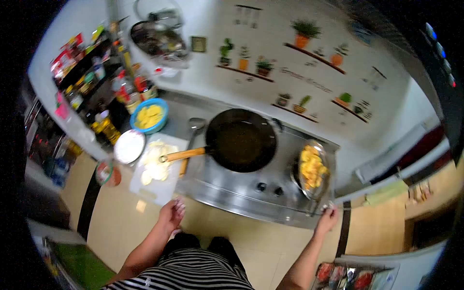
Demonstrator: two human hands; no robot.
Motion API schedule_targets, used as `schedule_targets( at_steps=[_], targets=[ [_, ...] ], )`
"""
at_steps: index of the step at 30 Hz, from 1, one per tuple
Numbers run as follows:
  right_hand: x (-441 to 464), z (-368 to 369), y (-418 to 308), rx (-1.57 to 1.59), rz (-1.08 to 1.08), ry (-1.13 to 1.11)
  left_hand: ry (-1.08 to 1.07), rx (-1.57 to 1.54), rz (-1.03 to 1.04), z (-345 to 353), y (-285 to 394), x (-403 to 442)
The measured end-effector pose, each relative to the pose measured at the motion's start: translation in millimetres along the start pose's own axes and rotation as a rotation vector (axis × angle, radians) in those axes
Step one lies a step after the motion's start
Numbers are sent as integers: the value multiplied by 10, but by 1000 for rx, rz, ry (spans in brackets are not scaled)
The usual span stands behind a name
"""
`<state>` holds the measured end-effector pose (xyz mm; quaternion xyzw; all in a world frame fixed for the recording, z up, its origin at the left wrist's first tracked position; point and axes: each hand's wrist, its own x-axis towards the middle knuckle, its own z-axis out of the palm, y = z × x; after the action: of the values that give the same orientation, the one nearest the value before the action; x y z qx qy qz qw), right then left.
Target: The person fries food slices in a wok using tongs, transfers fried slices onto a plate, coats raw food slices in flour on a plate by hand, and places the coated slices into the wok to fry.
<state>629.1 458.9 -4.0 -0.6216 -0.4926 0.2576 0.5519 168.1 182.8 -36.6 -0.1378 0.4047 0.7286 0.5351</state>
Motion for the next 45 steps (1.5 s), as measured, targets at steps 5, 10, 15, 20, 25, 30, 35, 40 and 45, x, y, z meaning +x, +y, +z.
schedule_targets(
  at_steps=[5,10,15,20,25,30,35,40,45],
  targets=[
    [-845,737,-544,178,-1,-291,51,76,-6,-249,314,-11],
    [-2091,1633,-1004,177,-40,-549,28,37,-30,-523,828,32],
    [-3331,2698,-1290,29,-61,-798,-12,46,19,-1044,1618,11],
    [-4131,3653,-1312,-235,-213,-925,40,50,38,-1508,2168,-25],
    [-4500,4247,-1522,-463,-424,-800,-33,57,16,-1692,2408,44],
    [-4572,4467,-1467,-594,-285,-716,-42,104,0,-1789,2554,52],
    [-4400,4282,-1479,-503,-277,-726,-138,87,-45,-1900,2506,227],
    [-4342,4148,-1567,-212,-291,-605,-254,283,-47,-1564,2408,498],
    [-4465,4047,-1894,-93,-492,-623,-277,350,-197,-952,2366,921]
  ],
)
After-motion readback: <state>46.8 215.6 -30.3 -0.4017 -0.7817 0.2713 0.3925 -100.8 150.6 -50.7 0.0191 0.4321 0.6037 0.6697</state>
